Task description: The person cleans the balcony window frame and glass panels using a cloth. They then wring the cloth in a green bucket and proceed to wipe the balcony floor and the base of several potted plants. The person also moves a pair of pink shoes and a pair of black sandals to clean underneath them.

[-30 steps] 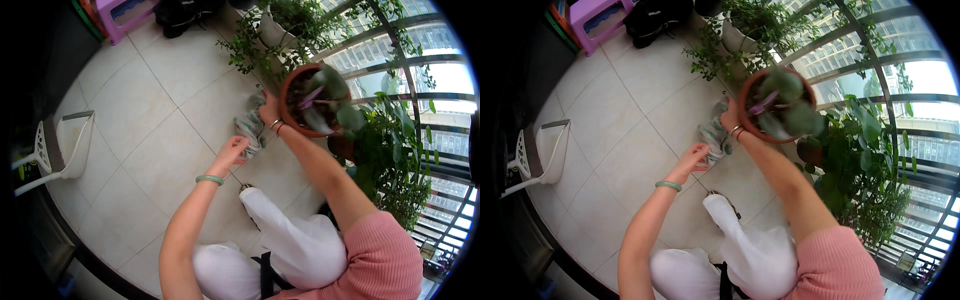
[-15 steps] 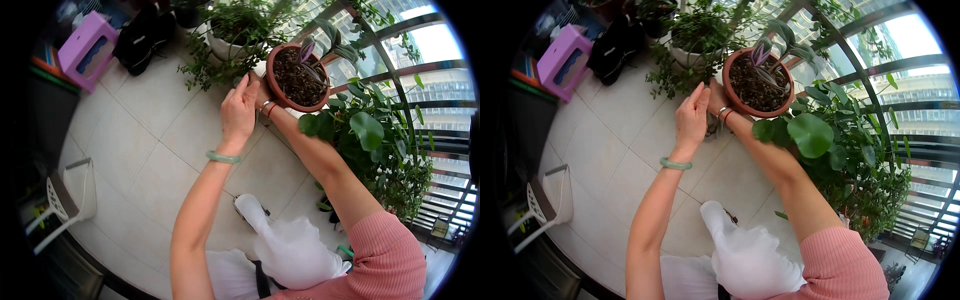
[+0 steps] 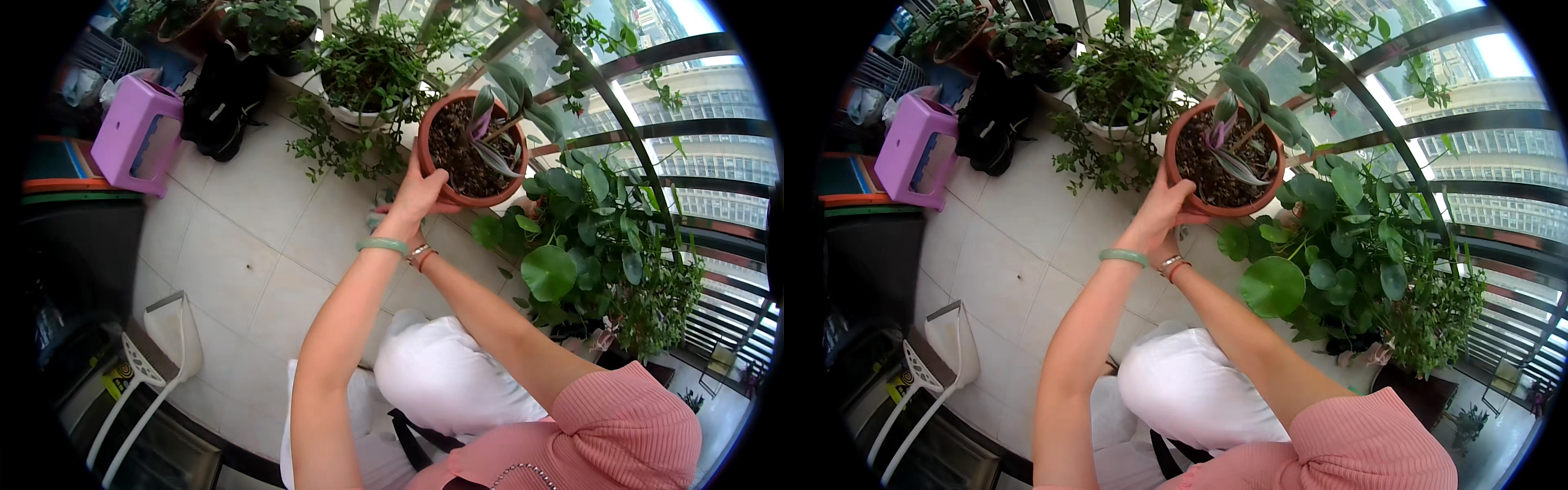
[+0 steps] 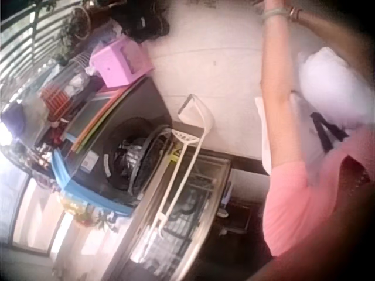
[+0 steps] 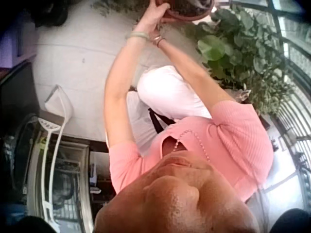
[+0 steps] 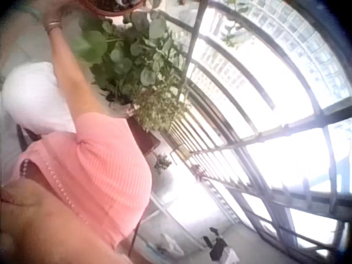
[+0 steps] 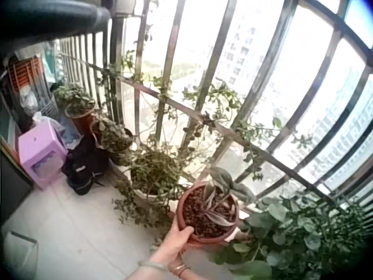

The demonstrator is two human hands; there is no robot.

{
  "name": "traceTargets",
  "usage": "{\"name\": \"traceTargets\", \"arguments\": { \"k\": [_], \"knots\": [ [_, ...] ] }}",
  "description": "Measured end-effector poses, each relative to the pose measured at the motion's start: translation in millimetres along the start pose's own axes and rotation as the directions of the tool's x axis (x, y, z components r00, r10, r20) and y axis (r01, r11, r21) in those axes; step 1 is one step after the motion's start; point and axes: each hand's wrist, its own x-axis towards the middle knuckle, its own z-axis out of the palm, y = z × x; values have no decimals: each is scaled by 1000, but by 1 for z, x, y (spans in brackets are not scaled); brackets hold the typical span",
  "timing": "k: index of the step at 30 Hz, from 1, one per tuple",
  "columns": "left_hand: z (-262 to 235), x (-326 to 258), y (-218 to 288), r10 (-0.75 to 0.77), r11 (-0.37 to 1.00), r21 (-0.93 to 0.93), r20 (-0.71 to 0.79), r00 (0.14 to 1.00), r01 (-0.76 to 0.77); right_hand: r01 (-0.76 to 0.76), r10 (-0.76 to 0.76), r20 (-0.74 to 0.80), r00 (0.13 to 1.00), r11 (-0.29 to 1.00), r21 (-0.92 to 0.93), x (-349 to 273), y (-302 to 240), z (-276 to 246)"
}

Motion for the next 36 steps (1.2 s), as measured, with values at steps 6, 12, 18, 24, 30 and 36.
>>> {"name": "traceTargets", "arguments": {
  "k": [6,12,18,24,30,36],
  "knots": [
    [-10,33,-18,290,936,194,53,955,-295,-209,225,89,970,965,-158,-9,-15,-49],
    [0,17,-25,216,957,192,33,976,-218,109,-71,112,991,919,-380,-23,4,-15],
    [6,6,20,-54,994,97,37,998,50,-174,183,81,980,979,-108,-10,-7,-22],
    [-25,-45,33,-64,995,68,-47,997,67,-333,379,-285,880,922,196,-74,-12,-77],
    [-89,-120,38,-114,976,169,-143,983,138,-354,293,-634,716,935,32,-119,29,-98],
    [-151,-159,10,-108,981,117,-345,932,157,-371,162,-598,785,896,-245,-78,46,-74]
  ]
}}
